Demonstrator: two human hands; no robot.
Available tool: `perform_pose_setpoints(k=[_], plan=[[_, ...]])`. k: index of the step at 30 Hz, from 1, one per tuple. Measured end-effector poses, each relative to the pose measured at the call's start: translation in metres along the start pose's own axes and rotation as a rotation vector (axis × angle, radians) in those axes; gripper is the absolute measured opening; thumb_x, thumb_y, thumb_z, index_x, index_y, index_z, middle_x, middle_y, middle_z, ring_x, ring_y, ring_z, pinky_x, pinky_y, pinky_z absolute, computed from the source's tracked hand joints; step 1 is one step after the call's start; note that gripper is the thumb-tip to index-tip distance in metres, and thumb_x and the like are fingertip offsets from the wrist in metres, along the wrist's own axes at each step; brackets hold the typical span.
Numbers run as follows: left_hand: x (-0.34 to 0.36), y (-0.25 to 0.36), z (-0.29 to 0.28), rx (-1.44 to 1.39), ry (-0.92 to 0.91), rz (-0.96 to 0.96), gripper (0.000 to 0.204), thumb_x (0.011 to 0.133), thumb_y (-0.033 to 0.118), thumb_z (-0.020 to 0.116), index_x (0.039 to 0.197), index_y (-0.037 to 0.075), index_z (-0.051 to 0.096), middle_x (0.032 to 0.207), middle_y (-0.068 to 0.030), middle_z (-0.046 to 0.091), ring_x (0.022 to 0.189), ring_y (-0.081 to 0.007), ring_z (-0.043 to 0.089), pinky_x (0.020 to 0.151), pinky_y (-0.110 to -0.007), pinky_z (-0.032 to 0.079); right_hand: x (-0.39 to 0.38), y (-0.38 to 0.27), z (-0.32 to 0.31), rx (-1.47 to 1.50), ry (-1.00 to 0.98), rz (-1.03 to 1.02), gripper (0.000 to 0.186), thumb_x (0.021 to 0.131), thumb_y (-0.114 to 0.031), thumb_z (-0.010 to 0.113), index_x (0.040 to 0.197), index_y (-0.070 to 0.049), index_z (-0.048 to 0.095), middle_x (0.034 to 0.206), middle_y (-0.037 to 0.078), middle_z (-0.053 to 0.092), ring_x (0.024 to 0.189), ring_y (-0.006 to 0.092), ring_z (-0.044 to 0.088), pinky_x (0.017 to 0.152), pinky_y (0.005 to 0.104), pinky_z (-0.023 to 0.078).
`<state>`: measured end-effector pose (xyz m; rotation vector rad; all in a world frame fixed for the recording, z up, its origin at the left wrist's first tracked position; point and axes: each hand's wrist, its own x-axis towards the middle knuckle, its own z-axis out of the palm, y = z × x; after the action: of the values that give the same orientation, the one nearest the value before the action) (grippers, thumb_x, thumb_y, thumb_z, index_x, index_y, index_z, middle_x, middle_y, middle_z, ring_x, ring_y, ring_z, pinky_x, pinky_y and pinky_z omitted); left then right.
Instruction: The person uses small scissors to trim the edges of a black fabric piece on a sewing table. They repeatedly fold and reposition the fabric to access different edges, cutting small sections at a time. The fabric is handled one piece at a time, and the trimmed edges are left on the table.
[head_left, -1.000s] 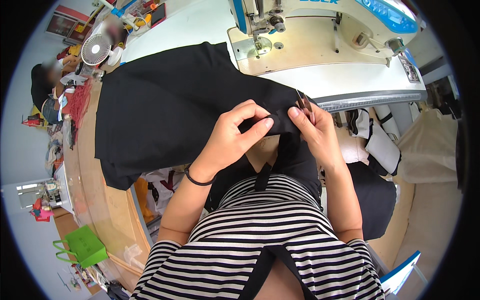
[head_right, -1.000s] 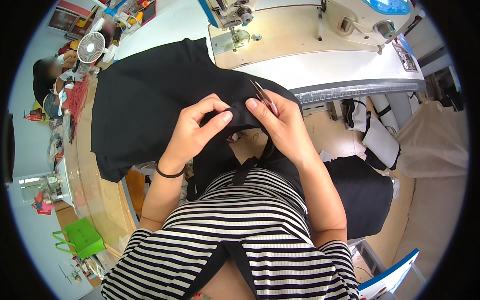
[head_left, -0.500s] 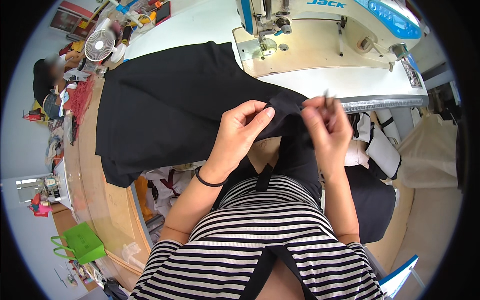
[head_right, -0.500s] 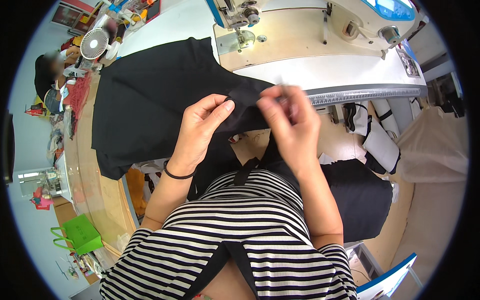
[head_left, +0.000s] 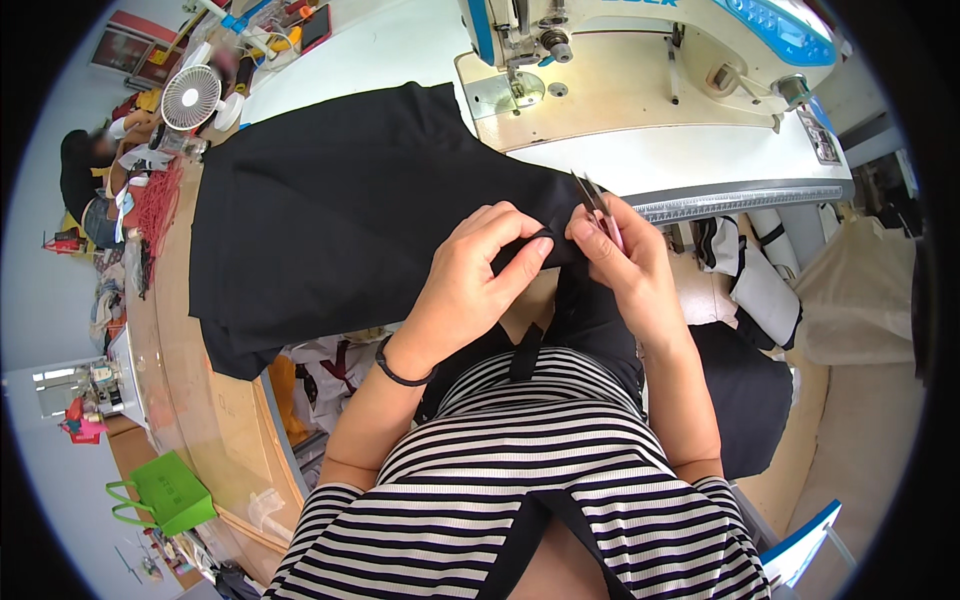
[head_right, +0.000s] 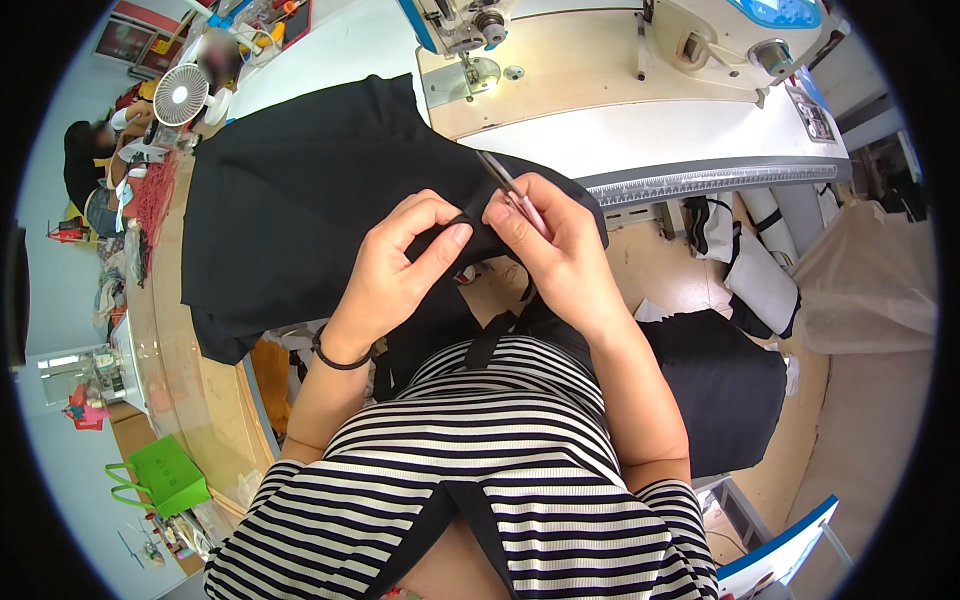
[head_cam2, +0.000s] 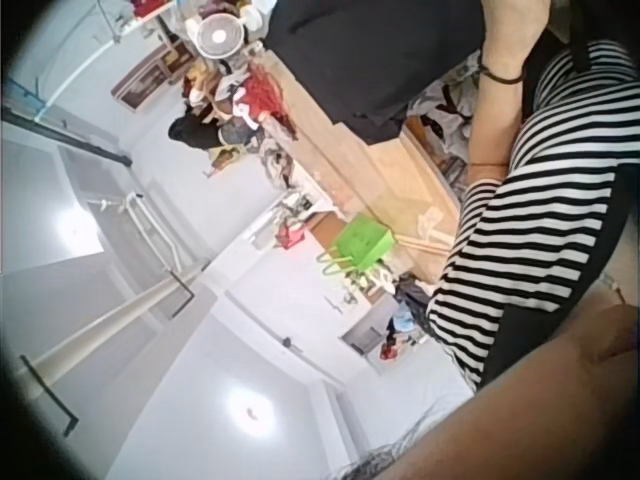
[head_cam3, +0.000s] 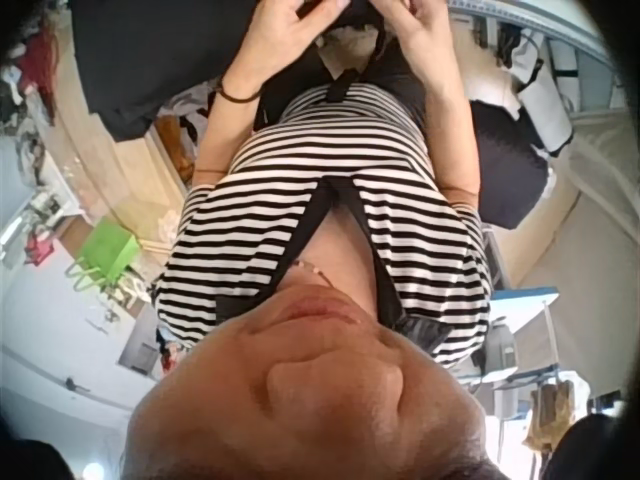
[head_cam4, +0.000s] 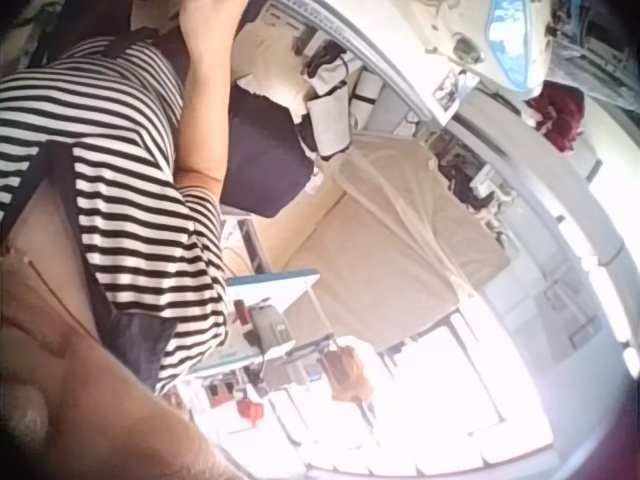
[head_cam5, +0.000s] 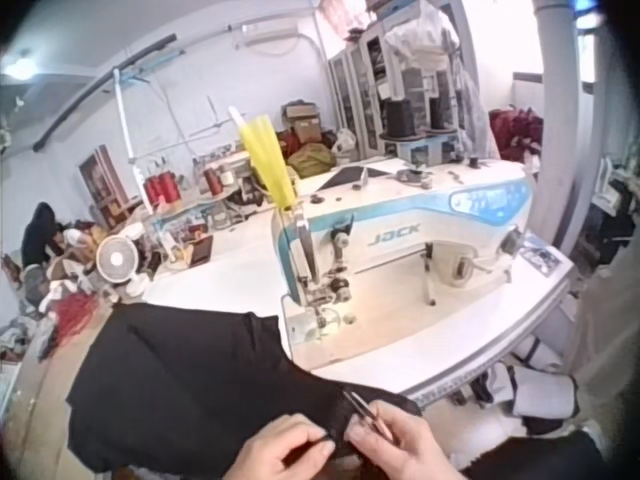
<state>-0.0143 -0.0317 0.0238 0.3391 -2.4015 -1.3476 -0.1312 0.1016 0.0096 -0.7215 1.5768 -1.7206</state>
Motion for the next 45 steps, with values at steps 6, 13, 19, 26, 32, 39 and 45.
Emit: perform_pose_setpoints(k=[6, 13, 19, 26, 32, 39, 45], plan=[[0.002, 0.003, -0.001, -0.01, -0.024, -0.013, 0.011, 0.08, 0.01, 0.061, 0.082, 0.0, 0.055, 0.07, -0.0084, 0.053, 0.062, -0.0235, 0.051, 0.061, -0.03, 0.041, 0.0, 0.002, -0.007, 0.533, -0.224, 0.195, 0.016, 0.091, -0.02, 0.053, 0.089, -0.004, 0.054, 0.066, -0.006, 0.042, 0.048, 0.0017, 0.028, 0.044, 0.0182, 0.021], [0.003, 0.009, -0.001, 0.128, -0.006, 0.033, 0.01, 0.084, 0.007, 0.059, 0.086, -0.002, 0.055, 0.072, -0.0067, 0.054, 0.062, -0.0137, 0.051, 0.058, -0.025, 0.041, 0.0, 0.004, -0.001, 0.85, -0.258, 0.086, 0.012, 0.093, -0.018, 0.049, 0.091, -0.006, 0.049, 0.056, -0.007, 0.031, 0.044, 0.0032, 0.024, 0.041, 0.0201, 0.019], [-0.003, -0.023, -0.012, 0.097, 0.054, -0.081, 0.011, 0.086, 0.009, 0.059, 0.086, -0.002, 0.057, 0.07, -0.0006, 0.055, 0.064, -0.0066, 0.048, 0.058, -0.021, 0.04, 0.009, -0.029, -0.053, 0.926, -0.068, -0.436, 0.016, 0.097, -0.016, 0.038, 0.101, -0.003, 0.048, 0.057, -0.006, 0.024, 0.045, 0.0032, 0.02, 0.041, 0.0193, 0.019], [0.015, -0.028, -0.043, -0.45, 0.14, -0.31, 0.016, 0.087, 0.01, 0.059, 0.099, -0.001, 0.063, 0.086, 0.0021, 0.06, 0.08, -0.0035, 0.053, 0.076, -0.017, 0.042, 0.066, -0.001, -0.137, -0.155, 0.47, -0.093, 0.023, 0.093, -0.02, 0.048, 0.101, -0.002, 0.059, 0.059, -0.002, 0.041, 0.049, 0.0044, 0.035, 0.048, 0.0177, 0.028], [0.028, -0.024, -0.053, -0.45, 0.223, -0.215, 0.017, 0.086, 0.01, 0.062, 0.097, -0.001, 0.064, 0.084, 0.0016, 0.061, 0.078, -0.0027, 0.053, 0.072, -0.016, 0.042, 0.107, 0.037, -0.167, -1.332, 0.633, -0.103, 0.024, 0.088, -0.027, 0.05, 0.106, -0.015, 0.061, 0.099, 0.006, 0.059, 0.088, 0.0297, 0.059, 0.073, 0.0387, 0.046], [0.037, -0.027, -0.062, -0.468, 0.247, -0.176, 0.016, 0.086, 0.01, 0.062, 0.097, -0.001, 0.064, 0.087, 0.0005, 0.062, 0.081, -0.0045, 0.056, 0.075, -0.018, 0.044, 0.121, 0.051, -0.147, -1.312, 0.621, -0.661, 0.016, 0.081, -0.001, 0.048, 0.092, -0.006, 0.059, 0.093, 0.01, 0.057, 0.086, 0.0305, 0.053, 0.077, 0.0384, 0.041], [0.047, -0.028, -0.062, -0.443, 0.221, -0.209, 0.017, 0.086, 0.011, 0.061, 0.1, 0.0, 0.063, 0.092, 0.0005, 0.061, 0.089, -0.006, 0.054, 0.083, -0.02, 0.04, 0.129, 0.059, -0.153, -1.374, 0.492, -0.631, 0.025, 0.08, -0.005, 0.055, 0.103, -0.011, 0.062, 0.093, 0.007, 0.058, 0.09, 0.0238, 0.052, 0.081, 0.0365, 0.04]])
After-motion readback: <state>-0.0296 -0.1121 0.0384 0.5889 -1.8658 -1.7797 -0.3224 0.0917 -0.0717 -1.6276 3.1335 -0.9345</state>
